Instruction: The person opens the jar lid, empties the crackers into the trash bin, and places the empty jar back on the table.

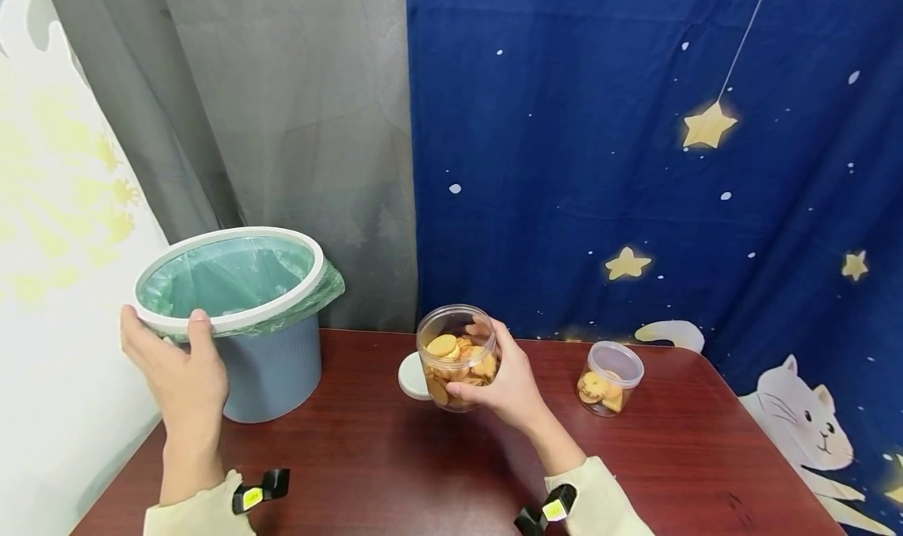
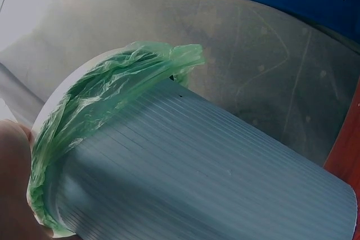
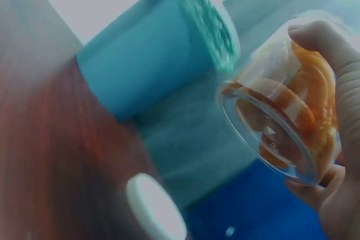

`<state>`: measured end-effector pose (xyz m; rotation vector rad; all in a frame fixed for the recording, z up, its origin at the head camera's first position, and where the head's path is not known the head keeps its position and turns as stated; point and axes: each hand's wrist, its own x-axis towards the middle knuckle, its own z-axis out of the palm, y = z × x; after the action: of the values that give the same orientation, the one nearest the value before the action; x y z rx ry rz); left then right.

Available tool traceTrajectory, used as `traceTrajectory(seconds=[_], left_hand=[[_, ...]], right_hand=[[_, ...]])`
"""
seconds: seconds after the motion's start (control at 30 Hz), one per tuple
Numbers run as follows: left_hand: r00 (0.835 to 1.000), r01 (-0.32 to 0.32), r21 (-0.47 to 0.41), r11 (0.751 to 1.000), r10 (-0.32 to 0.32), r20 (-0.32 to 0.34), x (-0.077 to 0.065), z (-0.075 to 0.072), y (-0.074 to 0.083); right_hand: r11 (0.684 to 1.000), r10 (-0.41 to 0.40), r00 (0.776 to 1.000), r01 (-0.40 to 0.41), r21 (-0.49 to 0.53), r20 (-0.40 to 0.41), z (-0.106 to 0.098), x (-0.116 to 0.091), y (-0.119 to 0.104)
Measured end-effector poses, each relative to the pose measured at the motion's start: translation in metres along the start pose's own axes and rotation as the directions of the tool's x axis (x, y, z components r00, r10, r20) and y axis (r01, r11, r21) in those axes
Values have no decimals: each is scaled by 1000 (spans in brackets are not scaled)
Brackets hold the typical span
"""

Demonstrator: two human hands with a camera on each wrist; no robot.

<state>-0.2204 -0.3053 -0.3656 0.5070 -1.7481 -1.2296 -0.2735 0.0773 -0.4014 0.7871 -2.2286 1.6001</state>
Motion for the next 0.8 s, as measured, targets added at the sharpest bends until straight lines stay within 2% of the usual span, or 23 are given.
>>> traceTrajectory(seconds=[0.13, 0.3, 0.57, 0.8], left_hand=[[1000, 5, -2, 1000, -5, -9, 0, -1, -1], [1000, -11, 1, 1000, 11, -19, 0, 1, -1], [1000, 6, 0, 1000, -6, 3, 0, 3, 2], [1000, 15, -2, 1000, -15, 1, 1, 0, 1]], right_hand=[[999, -42, 999, 42, -20, 10, 3, 15, -27], [998, -53, 998, 54, -27, 34, 7, 36, -54], [1000, -13, 997, 13, 7, 72, 15, 78, -81], [991, -30, 994, 44, -129, 107, 34, 115, -91]])
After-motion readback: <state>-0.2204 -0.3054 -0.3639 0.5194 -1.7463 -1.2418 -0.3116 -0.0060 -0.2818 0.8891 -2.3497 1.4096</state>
